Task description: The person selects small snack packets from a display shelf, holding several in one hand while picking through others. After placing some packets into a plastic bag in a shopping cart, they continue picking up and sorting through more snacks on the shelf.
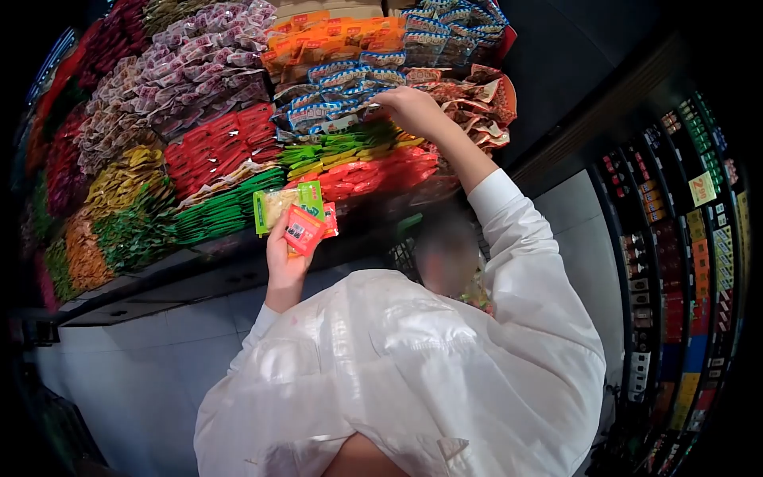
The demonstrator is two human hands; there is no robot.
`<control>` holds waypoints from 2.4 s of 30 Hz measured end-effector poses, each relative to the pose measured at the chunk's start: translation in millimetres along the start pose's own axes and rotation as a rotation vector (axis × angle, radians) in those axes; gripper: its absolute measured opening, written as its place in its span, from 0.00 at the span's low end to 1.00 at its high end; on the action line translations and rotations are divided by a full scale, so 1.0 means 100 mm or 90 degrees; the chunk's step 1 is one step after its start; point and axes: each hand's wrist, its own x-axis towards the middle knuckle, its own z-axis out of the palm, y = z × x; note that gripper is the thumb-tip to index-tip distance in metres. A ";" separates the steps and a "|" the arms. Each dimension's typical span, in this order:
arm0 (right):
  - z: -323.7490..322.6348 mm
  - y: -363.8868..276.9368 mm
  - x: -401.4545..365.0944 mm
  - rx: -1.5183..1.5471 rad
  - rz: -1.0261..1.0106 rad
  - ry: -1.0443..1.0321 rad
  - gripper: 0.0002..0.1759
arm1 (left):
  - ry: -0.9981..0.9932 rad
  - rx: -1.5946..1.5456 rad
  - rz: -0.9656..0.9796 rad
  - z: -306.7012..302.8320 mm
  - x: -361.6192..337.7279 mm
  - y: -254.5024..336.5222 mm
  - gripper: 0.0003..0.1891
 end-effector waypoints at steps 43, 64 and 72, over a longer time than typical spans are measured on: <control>0.39 -1.77 -0.50 0.576 0.215 0.098 0.38 | -0.096 0.016 0.031 0.32 -0.18 0.10 0.14; 0.96 -2.10 -0.68 1.107 0.606 0.314 0.17 | -0.093 0.066 -0.037 0.01 -0.19 0.05 0.19; 0.79 -1.69 -0.83 1.181 0.690 0.326 0.15 | -0.086 0.041 -0.059 -0.08 -0.13 0.17 0.18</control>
